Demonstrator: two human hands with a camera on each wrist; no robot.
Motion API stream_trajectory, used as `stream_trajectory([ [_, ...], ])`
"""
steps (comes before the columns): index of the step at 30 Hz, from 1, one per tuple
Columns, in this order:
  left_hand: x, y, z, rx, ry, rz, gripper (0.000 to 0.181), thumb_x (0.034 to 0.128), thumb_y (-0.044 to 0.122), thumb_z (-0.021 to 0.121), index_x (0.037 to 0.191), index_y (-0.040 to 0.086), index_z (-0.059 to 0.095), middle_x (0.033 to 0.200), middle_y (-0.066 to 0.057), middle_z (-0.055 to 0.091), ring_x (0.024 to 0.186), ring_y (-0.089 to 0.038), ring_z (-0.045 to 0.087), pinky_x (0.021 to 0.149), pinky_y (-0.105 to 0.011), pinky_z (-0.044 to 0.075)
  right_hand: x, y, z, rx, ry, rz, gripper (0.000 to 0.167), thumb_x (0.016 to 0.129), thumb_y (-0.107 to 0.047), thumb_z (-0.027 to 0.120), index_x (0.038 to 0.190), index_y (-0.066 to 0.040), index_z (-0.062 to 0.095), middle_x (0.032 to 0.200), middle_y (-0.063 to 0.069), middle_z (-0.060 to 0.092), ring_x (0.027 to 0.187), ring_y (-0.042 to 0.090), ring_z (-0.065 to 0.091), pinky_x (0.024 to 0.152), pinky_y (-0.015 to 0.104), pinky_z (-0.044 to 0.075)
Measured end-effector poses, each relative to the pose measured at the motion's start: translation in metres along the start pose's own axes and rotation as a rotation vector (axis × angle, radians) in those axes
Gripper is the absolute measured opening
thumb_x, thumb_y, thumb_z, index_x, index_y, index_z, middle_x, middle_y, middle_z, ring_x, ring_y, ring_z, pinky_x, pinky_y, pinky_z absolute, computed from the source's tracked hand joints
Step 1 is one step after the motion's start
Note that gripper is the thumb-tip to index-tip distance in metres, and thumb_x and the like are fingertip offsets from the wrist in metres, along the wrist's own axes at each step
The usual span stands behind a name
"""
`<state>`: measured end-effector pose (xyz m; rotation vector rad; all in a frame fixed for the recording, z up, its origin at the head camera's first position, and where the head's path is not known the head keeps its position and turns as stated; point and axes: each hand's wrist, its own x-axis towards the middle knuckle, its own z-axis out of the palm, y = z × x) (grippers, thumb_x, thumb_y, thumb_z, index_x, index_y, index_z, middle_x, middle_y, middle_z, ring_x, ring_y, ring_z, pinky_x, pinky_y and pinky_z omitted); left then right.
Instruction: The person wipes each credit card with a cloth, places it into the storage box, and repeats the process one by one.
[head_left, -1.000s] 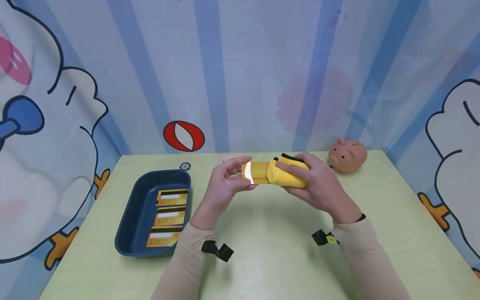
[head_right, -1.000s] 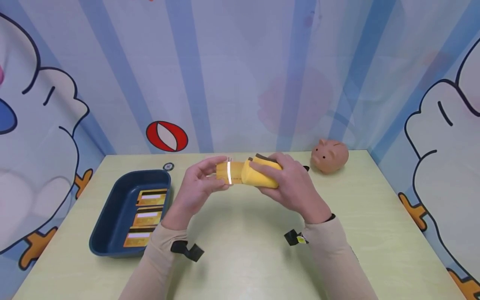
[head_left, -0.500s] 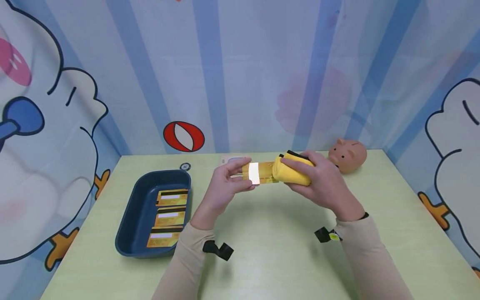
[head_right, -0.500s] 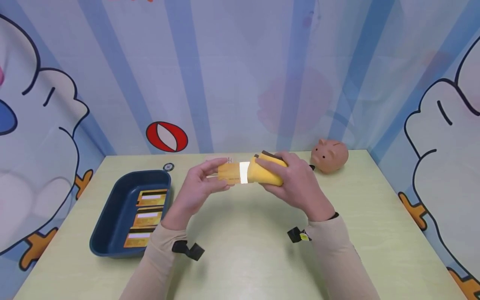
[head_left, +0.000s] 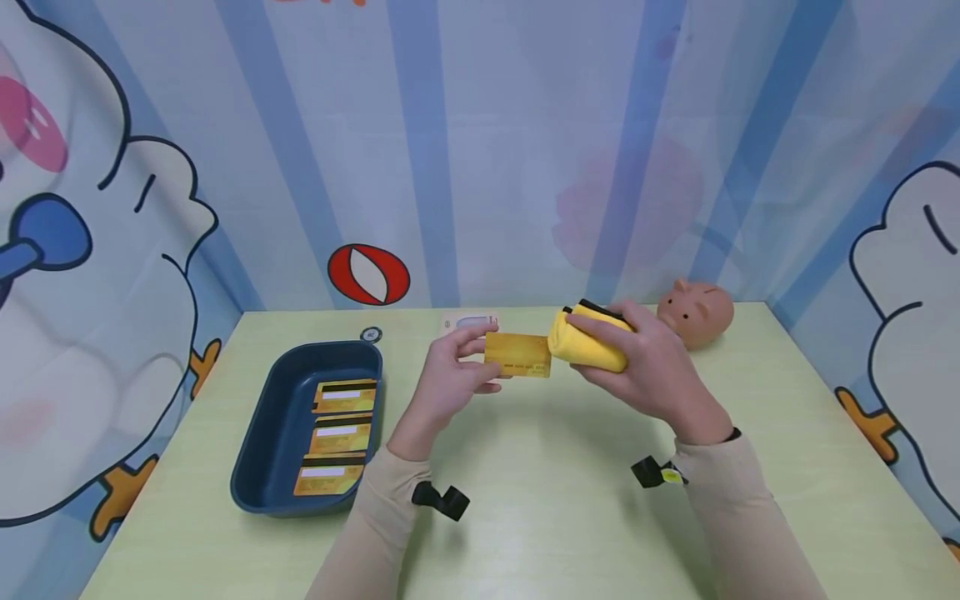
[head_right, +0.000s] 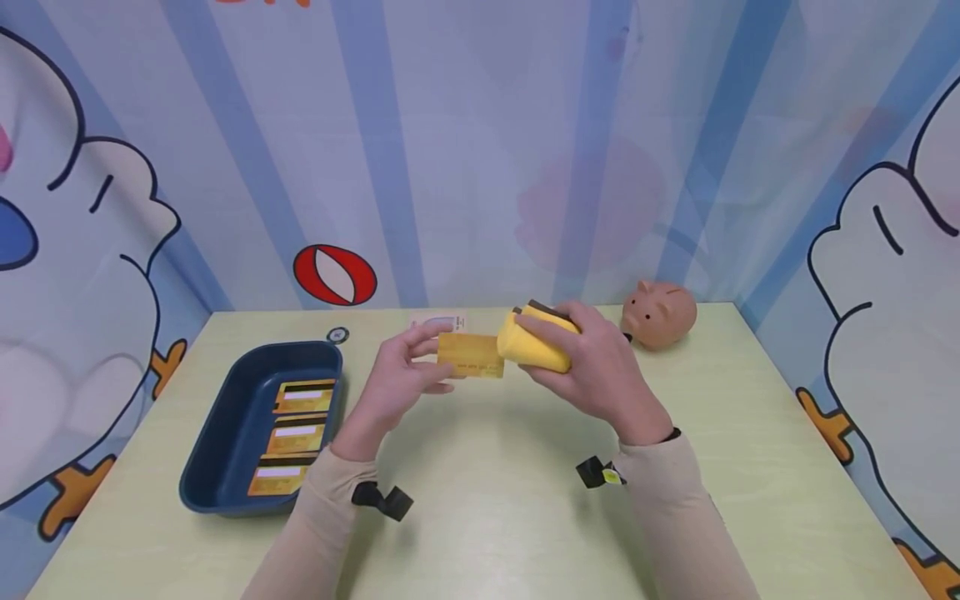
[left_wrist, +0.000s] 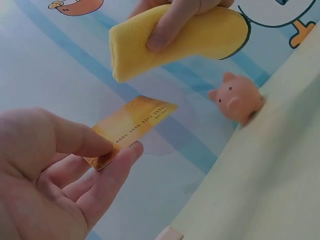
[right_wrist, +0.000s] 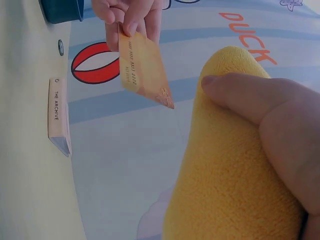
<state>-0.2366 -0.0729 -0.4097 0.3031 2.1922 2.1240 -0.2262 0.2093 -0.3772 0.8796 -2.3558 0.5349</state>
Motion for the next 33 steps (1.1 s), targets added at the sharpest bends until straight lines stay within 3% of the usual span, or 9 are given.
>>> stream_trajectory([
  [6,0.001,-0.004,0.000,0.019,0.025,0.015,0.037,0.0983,-0.003,0.066,0.134,0.005,0.069,0.122,-0.017,0.074,0.096,-0.030,0.078,0.074,-0.036,0.066,0.001,-0.001,-0.001,0.008,0.004,0.000,0.060,0.081,-0.025,0.091,0.137,-0.023,0.071,0.115,0.017,0.061,0.088,0.028,0.058,0.067,0.041,0.054],
  [18,0.003,-0.009,0.001,-0.002,0.045,0.118,0.016,0.0983,-0.006,0.066,0.108,-0.002,0.078,0.115,-0.017,0.072,0.102,-0.031,0.074,0.090,-0.036,0.063,0.002,-0.002,0.000,0.014,0.006,-0.007,0.061,0.079,-0.025,0.092,0.136,-0.023,0.071,0.114,0.016,0.061,0.090,0.028,0.058,0.067,0.042,0.053],
  [26,0.004,-0.008,0.002,-0.051,0.052,0.094,0.013,0.0959,-0.010,0.068,0.105,-0.010,0.077,0.128,-0.024,0.069,0.118,-0.035,0.071,0.091,-0.034,0.062,0.001,-0.003,0.000,0.004,-0.001,-0.009,0.061,0.079,-0.027,0.092,0.136,-0.022,0.071,0.115,0.017,0.061,0.090,0.028,0.058,0.066,0.041,0.053],
  [33,0.003,-0.010,0.003,-0.071,0.025,0.119,0.016,0.0971,-0.013,0.064,0.107,-0.009,0.076,0.130,-0.020,0.068,0.118,-0.038,0.070,0.090,-0.035,0.063,0.001,-0.005,-0.001,0.016,-0.004,-0.007,0.060,0.080,-0.027,0.091,0.137,-0.023,0.071,0.115,0.016,0.061,0.090,0.027,0.058,0.067,0.040,0.053],
])
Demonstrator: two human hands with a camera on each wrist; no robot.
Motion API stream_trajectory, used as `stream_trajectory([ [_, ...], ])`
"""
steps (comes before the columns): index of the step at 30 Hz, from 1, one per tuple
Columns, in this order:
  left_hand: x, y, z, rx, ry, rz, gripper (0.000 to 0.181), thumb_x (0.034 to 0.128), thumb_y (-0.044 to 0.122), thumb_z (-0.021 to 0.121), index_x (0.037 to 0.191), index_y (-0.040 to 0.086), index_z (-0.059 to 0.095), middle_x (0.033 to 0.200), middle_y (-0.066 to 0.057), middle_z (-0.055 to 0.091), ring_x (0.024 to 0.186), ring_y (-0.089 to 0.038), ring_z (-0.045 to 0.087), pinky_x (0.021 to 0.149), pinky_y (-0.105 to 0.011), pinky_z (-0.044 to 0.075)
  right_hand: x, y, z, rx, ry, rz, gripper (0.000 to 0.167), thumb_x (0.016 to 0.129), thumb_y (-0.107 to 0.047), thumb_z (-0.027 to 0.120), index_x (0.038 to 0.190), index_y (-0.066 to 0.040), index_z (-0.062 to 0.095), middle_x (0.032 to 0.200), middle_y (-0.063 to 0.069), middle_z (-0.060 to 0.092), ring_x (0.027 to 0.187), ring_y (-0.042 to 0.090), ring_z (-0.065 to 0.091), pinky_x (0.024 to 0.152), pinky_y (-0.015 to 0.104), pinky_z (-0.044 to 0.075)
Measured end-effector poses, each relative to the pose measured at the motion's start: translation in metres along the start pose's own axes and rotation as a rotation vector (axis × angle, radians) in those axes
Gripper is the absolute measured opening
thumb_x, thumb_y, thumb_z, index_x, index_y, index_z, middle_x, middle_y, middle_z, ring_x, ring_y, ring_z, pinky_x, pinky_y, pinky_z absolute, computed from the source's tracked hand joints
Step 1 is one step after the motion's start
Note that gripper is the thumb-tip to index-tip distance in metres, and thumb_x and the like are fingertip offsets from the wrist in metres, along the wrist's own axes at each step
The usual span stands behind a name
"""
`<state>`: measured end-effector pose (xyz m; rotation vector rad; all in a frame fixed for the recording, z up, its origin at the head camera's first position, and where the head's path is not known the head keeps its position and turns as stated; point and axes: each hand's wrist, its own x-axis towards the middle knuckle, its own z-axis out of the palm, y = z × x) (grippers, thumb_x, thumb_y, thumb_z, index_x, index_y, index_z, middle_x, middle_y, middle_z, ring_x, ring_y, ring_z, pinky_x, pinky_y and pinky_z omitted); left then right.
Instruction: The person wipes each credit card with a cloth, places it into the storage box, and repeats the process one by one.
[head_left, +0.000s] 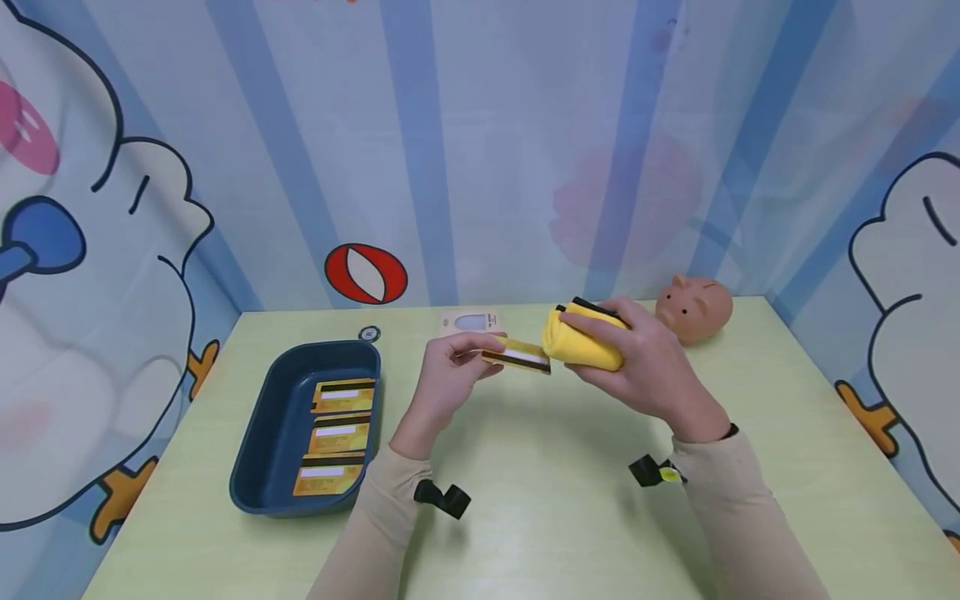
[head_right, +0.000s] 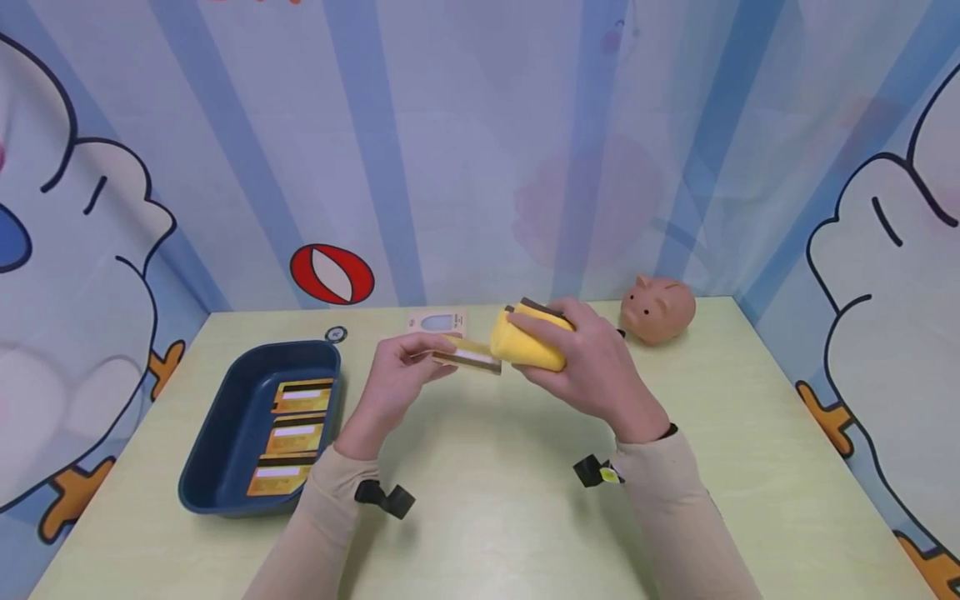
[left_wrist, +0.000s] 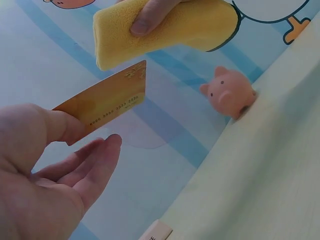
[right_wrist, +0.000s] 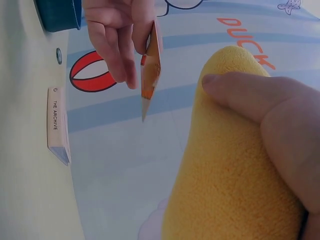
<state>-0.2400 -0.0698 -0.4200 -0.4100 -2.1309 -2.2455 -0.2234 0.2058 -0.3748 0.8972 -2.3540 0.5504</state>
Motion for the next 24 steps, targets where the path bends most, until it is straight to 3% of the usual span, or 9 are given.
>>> stream_trajectory([
  [7,0.0007,-0.0019,-0.0022,0.013,-0.033,0.020,0.021,0.0992,-0.012,0.060,0.113,-0.006,0.075,0.126,-0.021,0.069,0.110,-0.034,0.074,0.087,-0.037,0.064,0.0008,-0.0012,0.0001,0.015,-0.003,0.006,0.060,0.080,-0.027,0.092,0.136,-0.021,0.072,0.114,0.015,0.061,0.088,0.025,0.057,0.066,0.038,0.053],
  [15,-0.0011,0.0021,-0.0034,0.020,-0.109,-0.021,0.034,0.1000,-0.009,0.059,0.131,0.000,0.070,0.136,-0.019,0.068,0.109,-0.032,0.076,0.088,-0.036,0.063,0.0008,-0.0017,0.0009,0.011,-0.012,0.006,0.060,0.079,-0.027,0.093,0.135,-0.021,0.072,0.113,0.015,0.061,0.086,0.026,0.059,0.067,0.039,0.055],
  [24,-0.0016,0.0032,-0.0041,0.040,-0.135,-0.070,0.043,0.0943,-0.005,0.073,0.136,0.000,0.067,0.141,-0.020,0.064,0.115,-0.031,0.074,0.095,-0.036,0.061,0.0004,-0.0013,0.0016,0.015,-0.020,0.004,0.062,0.079,-0.027,0.093,0.137,-0.021,0.071,0.119,0.015,0.062,0.094,0.028,0.063,0.070,0.042,0.057],
])
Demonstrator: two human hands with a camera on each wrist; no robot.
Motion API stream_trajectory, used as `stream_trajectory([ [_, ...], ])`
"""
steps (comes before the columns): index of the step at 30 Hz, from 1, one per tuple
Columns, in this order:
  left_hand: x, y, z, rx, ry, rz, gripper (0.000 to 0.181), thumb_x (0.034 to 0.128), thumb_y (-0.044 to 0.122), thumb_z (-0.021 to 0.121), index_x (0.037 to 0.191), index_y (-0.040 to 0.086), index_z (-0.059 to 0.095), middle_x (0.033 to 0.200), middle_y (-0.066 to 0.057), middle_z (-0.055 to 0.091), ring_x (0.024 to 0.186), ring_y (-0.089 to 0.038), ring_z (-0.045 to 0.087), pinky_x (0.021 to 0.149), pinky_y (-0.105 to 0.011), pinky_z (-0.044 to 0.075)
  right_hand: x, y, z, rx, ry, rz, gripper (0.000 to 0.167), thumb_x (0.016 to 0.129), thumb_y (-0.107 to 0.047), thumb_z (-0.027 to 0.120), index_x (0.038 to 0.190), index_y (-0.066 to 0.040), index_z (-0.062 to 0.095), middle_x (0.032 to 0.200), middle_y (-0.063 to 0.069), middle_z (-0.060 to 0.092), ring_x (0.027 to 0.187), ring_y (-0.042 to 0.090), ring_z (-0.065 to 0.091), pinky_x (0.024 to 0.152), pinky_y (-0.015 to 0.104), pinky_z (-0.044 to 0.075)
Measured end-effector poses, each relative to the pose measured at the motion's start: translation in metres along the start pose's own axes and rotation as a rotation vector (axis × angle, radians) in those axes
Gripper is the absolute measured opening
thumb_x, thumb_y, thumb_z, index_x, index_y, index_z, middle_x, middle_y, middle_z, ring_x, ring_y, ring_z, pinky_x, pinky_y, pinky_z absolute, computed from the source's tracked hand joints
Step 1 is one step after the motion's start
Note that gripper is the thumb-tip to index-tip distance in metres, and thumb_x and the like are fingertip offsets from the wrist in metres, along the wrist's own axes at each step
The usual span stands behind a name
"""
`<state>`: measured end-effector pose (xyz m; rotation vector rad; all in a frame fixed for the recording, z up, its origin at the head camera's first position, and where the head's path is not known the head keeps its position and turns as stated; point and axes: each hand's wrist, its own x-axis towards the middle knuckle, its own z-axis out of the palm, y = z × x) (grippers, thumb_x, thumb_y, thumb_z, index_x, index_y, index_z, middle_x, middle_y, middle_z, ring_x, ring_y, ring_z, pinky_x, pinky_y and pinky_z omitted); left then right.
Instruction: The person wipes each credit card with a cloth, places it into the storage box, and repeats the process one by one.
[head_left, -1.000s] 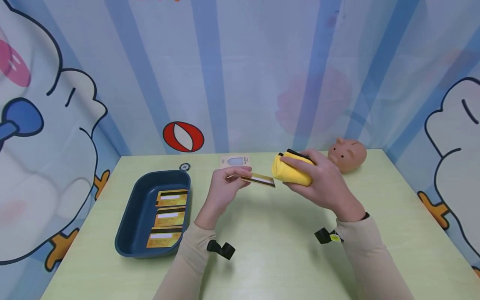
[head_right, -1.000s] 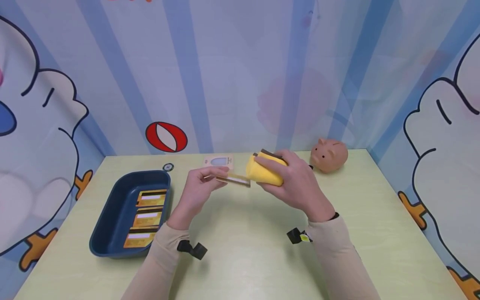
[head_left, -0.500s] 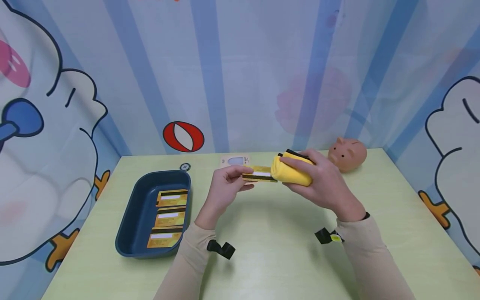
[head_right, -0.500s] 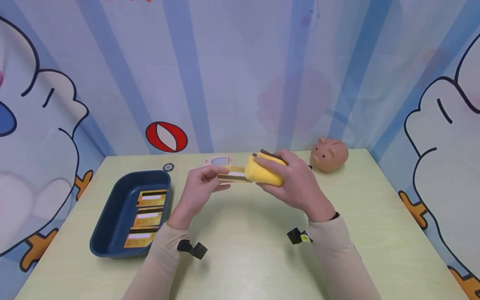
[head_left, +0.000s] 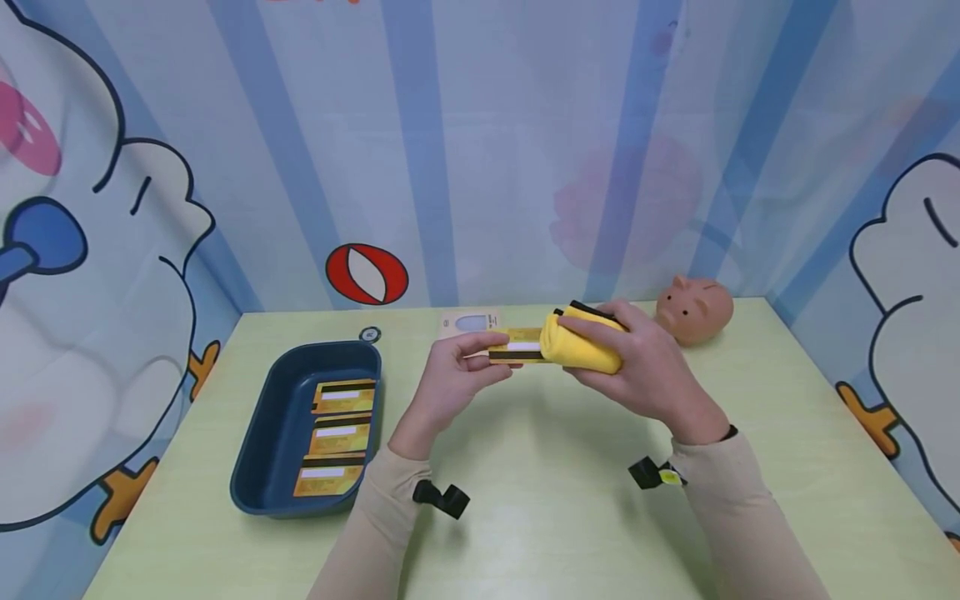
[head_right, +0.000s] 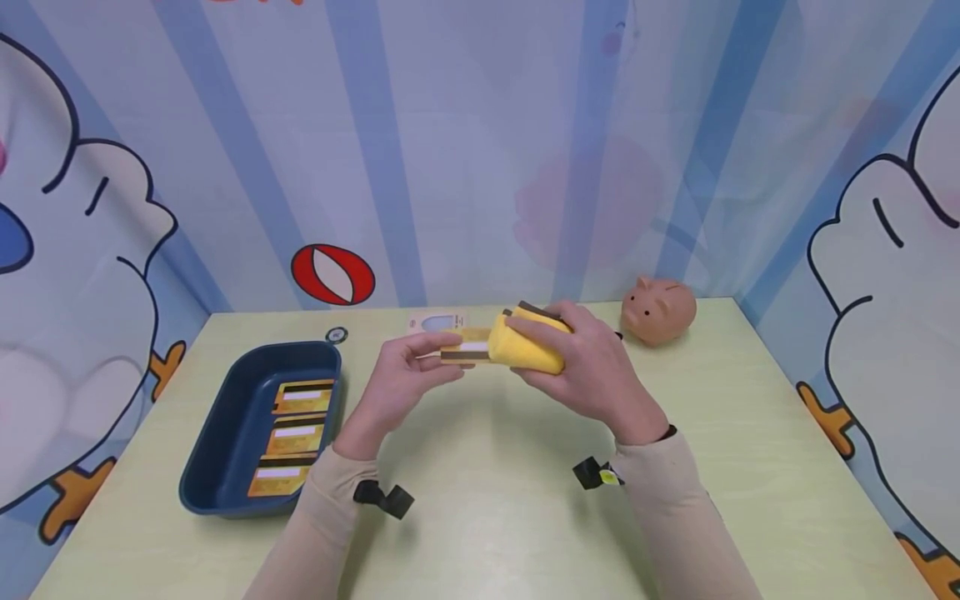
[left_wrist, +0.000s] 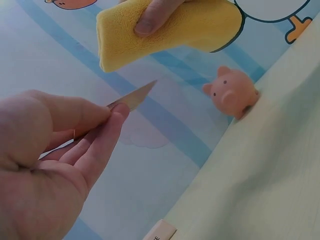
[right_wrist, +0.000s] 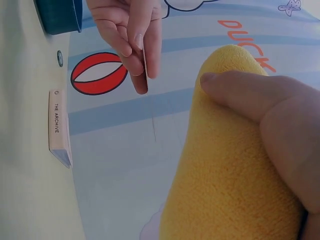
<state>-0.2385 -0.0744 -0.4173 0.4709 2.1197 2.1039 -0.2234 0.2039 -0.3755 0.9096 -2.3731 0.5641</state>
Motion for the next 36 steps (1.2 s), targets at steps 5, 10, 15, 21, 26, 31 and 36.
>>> stream_trajectory([
  [5,0.001,0.000,0.001,-0.002,-0.016,-0.019,0.043,0.0952,-0.003,0.073,0.138,-0.001,0.066,0.145,-0.018,0.059,0.118,-0.033,0.072,0.095,-0.037,0.061,0.000,-0.001,0.001,-0.002,-0.003,-0.005,0.062,0.079,-0.028,0.093,0.137,-0.021,0.071,0.121,0.016,0.063,0.097,0.030,0.064,0.071,0.043,0.059],
  [10,0.002,-0.001,0.001,-0.038,-0.020,-0.009,0.051,0.0974,-0.004,0.069,0.147,-0.001,0.058,0.142,-0.022,0.060,0.113,-0.036,0.074,0.091,-0.037,0.063,0.001,-0.002,0.001,-0.003,-0.002,-0.013,0.062,0.079,-0.028,0.093,0.137,-0.021,0.071,0.122,0.017,0.063,0.100,0.031,0.064,0.072,0.044,0.059],
  [15,0.003,-0.001,0.002,-0.044,-0.030,-0.010,0.061,0.0973,-0.005,0.068,0.154,0.003,0.048,0.141,-0.023,0.062,0.112,-0.037,0.074,0.091,-0.038,0.063,0.003,-0.005,0.004,0.025,-0.007,-0.030,0.062,0.080,-0.028,0.093,0.137,-0.022,0.071,0.121,0.016,0.063,0.100,0.030,0.064,0.074,0.044,0.059],
  [21,0.001,0.001,0.008,-0.033,-0.095,0.002,0.064,0.0975,-0.004,0.068,0.156,0.004,0.045,0.140,-0.023,0.062,0.110,-0.037,0.074,0.093,-0.039,0.062,0.003,-0.012,0.009,0.040,-0.007,-0.057,0.065,0.079,-0.026,0.094,0.139,-0.022,0.069,0.119,0.016,0.063,0.098,0.030,0.064,0.076,0.045,0.061],
  [26,-0.002,0.004,0.017,-0.032,-0.156,0.034,0.066,0.0965,-0.004,0.069,0.157,0.005,0.045,0.141,-0.022,0.062,0.111,-0.035,0.074,0.093,-0.040,0.062,0.003,-0.017,0.013,0.052,-0.004,-0.079,0.066,0.079,-0.025,0.094,0.140,-0.025,0.069,0.119,0.017,0.063,0.101,0.031,0.064,0.077,0.047,0.060],
  [31,-0.003,0.006,0.024,-0.030,-0.185,0.079,0.062,0.0954,-0.008,0.070,0.153,0.005,0.050,0.142,-0.019,0.063,0.115,-0.034,0.073,0.094,-0.040,0.062,0.003,-0.021,0.019,0.074,-0.008,-0.099,0.067,0.078,-0.030,0.095,0.140,-0.028,0.069,0.121,0.016,0.064,0.104,0.031,0.064,0.078,0.048,0.060],
  [36,-0.005,0.007,0.026,-0.021,-0.127,0.087,0.061,0.0932,-0.014,0.068,0.150,0.003,0.052,0.141,-0.019,0.064,0.111,-0.034,0.074,0.092,-0.038,0.062,0.004,-0.024,0.025,0.073,-0.011,-0.113,0.063,0.084,-0.049,0.087,0.141,-0.029,0.068,0.123,0.015,0.064,0.103,0.030,0.064,0.078,0.047,0.058],
])
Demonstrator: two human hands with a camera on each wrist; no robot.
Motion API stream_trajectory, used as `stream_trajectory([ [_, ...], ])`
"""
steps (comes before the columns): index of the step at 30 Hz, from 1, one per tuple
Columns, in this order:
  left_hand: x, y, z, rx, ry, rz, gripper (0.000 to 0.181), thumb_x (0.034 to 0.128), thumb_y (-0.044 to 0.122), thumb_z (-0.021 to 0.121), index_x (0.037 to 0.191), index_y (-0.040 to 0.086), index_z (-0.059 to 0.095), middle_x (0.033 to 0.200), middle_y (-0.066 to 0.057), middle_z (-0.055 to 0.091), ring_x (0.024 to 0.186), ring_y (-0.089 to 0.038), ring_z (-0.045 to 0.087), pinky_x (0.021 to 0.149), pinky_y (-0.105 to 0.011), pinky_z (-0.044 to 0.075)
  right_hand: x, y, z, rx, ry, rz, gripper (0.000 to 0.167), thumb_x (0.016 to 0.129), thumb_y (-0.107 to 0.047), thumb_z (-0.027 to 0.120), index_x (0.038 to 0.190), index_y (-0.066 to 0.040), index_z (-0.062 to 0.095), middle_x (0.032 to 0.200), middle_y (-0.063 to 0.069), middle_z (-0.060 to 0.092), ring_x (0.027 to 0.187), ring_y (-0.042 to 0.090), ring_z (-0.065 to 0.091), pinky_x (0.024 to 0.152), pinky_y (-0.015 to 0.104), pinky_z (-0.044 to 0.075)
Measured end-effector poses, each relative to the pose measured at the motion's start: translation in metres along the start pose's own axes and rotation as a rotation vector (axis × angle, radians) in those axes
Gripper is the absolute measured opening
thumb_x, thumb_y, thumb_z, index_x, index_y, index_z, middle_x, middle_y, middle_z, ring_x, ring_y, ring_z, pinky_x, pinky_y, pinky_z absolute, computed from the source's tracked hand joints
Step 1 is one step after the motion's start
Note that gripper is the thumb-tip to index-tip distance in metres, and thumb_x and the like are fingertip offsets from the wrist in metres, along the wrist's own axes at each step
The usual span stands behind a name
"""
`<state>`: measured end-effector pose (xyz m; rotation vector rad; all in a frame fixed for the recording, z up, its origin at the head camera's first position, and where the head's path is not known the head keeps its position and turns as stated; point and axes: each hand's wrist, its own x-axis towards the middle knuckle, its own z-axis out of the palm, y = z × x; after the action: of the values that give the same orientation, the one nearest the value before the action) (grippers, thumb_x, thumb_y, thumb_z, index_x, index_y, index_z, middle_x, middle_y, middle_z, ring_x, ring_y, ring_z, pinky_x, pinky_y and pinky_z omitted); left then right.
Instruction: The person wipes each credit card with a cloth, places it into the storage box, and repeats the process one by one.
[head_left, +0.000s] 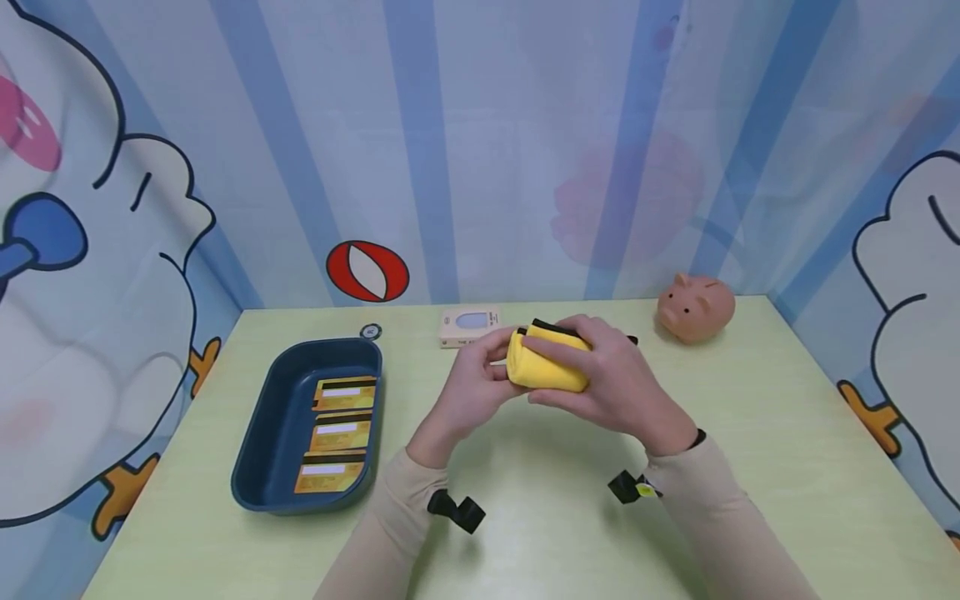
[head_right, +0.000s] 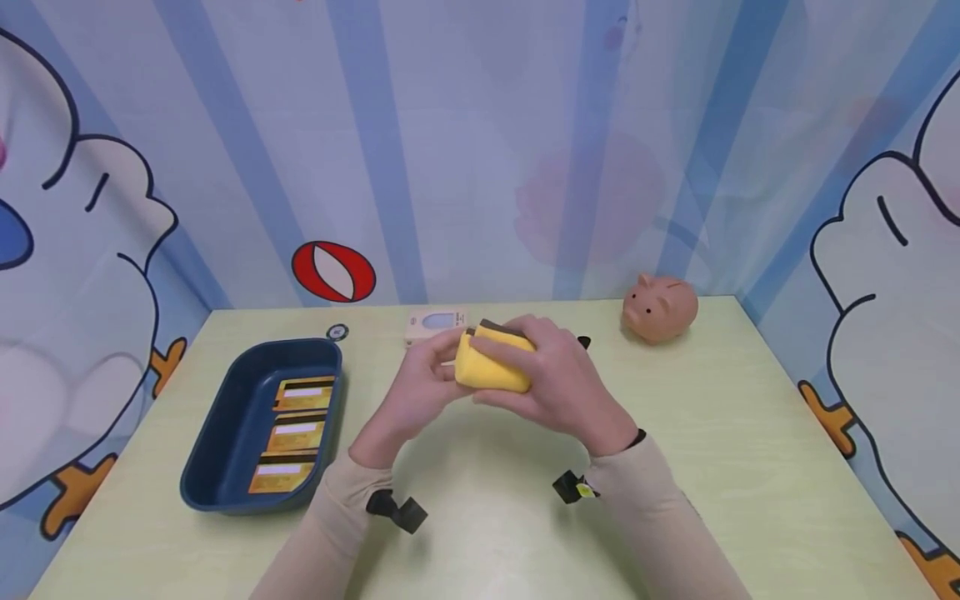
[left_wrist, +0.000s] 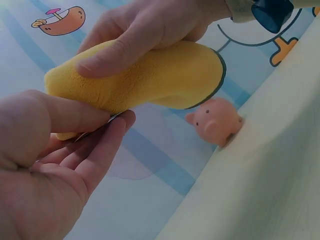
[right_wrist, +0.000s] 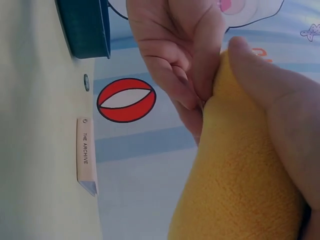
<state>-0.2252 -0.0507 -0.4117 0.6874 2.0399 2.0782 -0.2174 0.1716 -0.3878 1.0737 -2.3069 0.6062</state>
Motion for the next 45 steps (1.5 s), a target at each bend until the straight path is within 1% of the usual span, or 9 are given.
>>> stream_trajectory([
  [3,-0.001,0.001,0.000,-0.018,0.019,0.001,0.062,0.0925,-0.016,0.066,0.150,0.002,0.052,0.140,-0.021,0.064,0.109,-0.036,0.075,0.090,-0.038,0.063,0.001,-0.001,0.004,-0.011,0.012,-0.007,0.060,0.088,-0.054,0.082,0.141,-0.028,0.069,0.122,0.015,0.065,0.100,0.030,0.064,0.076,0.047,0.058],
  [6,-0.001,0.000,-0.001,-0.046,0.027,0.002,0.061,0.0924,-0.018,0.063,0.149,0.002,0.053,0.138,-0.021,0.065,0.109,-0.036,0.075,0.089,-0.038,0.064,0.002,-0.003,0.007,-0.037,0.022,-0.013,0.059,0.089,-0.053,0.081,0.141,-0.027,0.069,0.122,0.017,0.065,0.100,0.031,0.065,0.075,0.049,0.058],
  [12,-0.002,-0.001,-0.004,-0.046,0.042,-0.017,0.061,0.0913,-0.018,0.066,0.147,0.002,0.055,0.137,-0.021,0.066,0.110,-0.037,0.074,0.090,-0.040,0.063,0.001,-0.004,0.011,-0.080,0.013,-0.016,0.062,0.085,-0.047,0.087,0.142,-0.028,0.069,0.120,0.018,0.065,0.098,0.033,0.064,0.075,0.049,0.059],
  [16,-0.002,0.002,-0.004,-0.038,0.043,-0.020,0.060,0.0908,-0.015,0.070,0.146,0.003,0.057,0.137,-0.020,0.065,0.110,-0.038,0.074,0.092,-0.042,0.063,-0.001,-0.003,0.010,-0.104,0.002,-0.020,0.066,0.083,-0.042,0.090,0.143,-0.029,0.067,0.119,0.018,0.065,0.097,0.034,0.065,0.074,0.051,0.059],
  [21,-0.008,0.006,-0.005,-0.035,0.072,-0.038,0.060,0.0905,-0.012,0.074,0.146,0.005,0.058,0.133,-0.020,0.062,0.104,-0.034,0.075,0.090,-0.041,0.063,-0.003,-0.003,0.009,-0.100,-0.007,-0.021,0.068,0.080,-0.038,0.092,0.143,-0.028,0.068,0.118,0.018,0.064,0.096,0.034,0.064,0.074,0.051,0.059],
  [29,-0.016,0.012,-0.013,-0.007,0.096,-0.089,0.059,0.0900,-0.010,0.075,0.145,0.004,0.060,0.131,-0.019,0.058,0.102,-0.031,0.074,0.091,-0.040,0.063,-0.009,0.002,0.008,-0.104,-0.032,-0.035,0.069,0.081,-0.035,0.092,0.144,-0.026,0.067,0.117,0.019,0.064,0.093,0.032,0.065,0.073,0.050,0.060],
  [36,-0.025,0.024,-0.023,-0.026,0.153,-0.165,0.063,0.0872,-0.013,0.076,0.145,0.007,0.062,0.126,-0.020,0.059,0.104,-0.034,0.075,0.088,-0.041,0.064,-0.012,0.007,0.009,-0.097,-0.041,-0.031,0.070,0.079,-0.033,0.094,0.143,-0.025,0.068,0.115,0.019,0.064,0.092,0.032,0.064,0.073,0.048,0.060],
  [42,-0.038,0.033,-0.032,0.037,0.206,-0.219,0.063,0.0865,-0.011,0.078,0.144,0.013,0.064,0.125,-0.019,0.060,0.103,-0.033,0.075,0.088,-0.040,0.064,-0.017,0.008,0.010,-0.109,-0.054,-0.051,0.070,0.077,-0.032,0.094,0.142,-0.027,0.068,0.111,0.018,0.063,0.088,0.030,0.062,0.069,0.046,0.057],
  [45,-0.043,0.033,-0.037,0.073,0.200,-0.240,0.063,0.0873,-0.010,0.077,0.145,0.013,0.063,0.127,-0.021,0.061,0.102,-0.033,0.075,0.088,-0.040,0.064,-0.020,0.008,0.011,-0.127,-0.070,-0.056,0.068,0.078,-0.035,0.094,0.140,-0.028,0.070,0.111,0.018,0.063,0.088,0.031,0.063,0.067,0.046,0.056],
])
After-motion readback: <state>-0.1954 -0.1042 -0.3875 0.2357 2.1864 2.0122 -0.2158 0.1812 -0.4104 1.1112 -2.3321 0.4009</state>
